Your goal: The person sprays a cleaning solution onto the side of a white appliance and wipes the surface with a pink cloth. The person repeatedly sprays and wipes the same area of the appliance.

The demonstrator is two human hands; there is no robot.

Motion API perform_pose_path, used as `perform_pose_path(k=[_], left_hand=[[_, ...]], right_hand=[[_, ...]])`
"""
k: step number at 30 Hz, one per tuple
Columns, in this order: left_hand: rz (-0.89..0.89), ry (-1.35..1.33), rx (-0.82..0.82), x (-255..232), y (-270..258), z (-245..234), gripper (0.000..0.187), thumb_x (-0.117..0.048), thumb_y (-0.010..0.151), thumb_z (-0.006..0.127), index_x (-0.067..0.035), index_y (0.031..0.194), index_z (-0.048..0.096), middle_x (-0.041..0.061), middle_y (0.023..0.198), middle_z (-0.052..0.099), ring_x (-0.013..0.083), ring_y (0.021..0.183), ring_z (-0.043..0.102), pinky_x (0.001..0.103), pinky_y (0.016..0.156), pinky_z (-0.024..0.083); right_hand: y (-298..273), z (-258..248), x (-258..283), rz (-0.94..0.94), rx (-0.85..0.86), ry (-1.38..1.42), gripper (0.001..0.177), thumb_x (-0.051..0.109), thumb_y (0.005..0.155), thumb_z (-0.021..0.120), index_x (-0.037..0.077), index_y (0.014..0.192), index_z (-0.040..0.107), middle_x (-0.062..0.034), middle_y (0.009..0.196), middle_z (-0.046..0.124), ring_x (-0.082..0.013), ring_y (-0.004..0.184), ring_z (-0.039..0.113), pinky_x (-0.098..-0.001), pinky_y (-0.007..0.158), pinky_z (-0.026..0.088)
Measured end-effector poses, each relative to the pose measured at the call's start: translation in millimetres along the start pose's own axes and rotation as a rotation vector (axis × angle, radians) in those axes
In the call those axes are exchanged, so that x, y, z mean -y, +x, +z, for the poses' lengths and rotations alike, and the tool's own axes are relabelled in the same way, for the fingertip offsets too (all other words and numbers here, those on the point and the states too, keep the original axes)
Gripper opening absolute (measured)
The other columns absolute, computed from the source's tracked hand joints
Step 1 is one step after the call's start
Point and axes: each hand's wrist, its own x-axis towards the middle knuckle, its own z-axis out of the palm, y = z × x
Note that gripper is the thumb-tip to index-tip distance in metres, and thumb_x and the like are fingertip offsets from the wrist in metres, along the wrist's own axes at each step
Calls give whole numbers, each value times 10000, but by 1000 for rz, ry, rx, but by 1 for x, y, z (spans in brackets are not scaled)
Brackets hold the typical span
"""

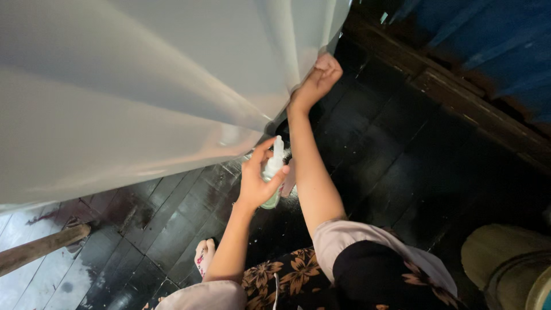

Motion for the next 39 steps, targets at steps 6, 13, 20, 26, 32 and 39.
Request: perform_pose_path(k=[6,13,20,26,32,39], left_hand=[[24,5,20,-3,-5,-2,636,-145,821,798,-57,1401,554,72,894,714,168,792,700,292,780,555],[68,25,3,-10,-9,1,631,-147,819,799,-53,1396,561,75,902,709,165,807,701,297,790,556],[67,15,16,-9,-5,4,630,-165,825,790,-61,1404,565,66,893,710,155,790,708,290,787,560],[56,8,18,-10,-2,5,629,-177,831,790,-59,1405,561,68,910,712,157,805,713,289,788,564],[24,32,34,-12,-2,3,637,-185,814,791,-58,1396,566,70,888,712,163,783,712,292,764,559],[118,-2,41,-20,-6,5,630,-164,857,775,-50,1429,534,80,956,730,178,897,727,307,886,563]], right_hand=[[1,-18,-23,361,-140,93,179,-58,1002,385,36,1147,434,-111,1097,606,-240,1039,575,-383,1003,463],[6,-10,31,548,-30,52,163,-61,991,446,25,1121,491,-107,1203,593,-217,1138,570,-336,985,450],[1,4,30,244,-14,86,158,-82,990,463,11,1116,482,-81,1158,585,-156,1080,561,-259,971,447],[-3,-33,-55,212,-50,59,174,-20,1097,441,18,927,453,-49,931,553,-129,855,531,-259,778,446],[3,-68,-110,383,-146,144,203,-30,1030,395,65,870,479,-21,864,620,-98,796,602,-213,744,498],[24,-33,5,542,-277,77,175,-25,944,421,100,1053,478,-104,905,628,-203,693,596,-306,594,526]])
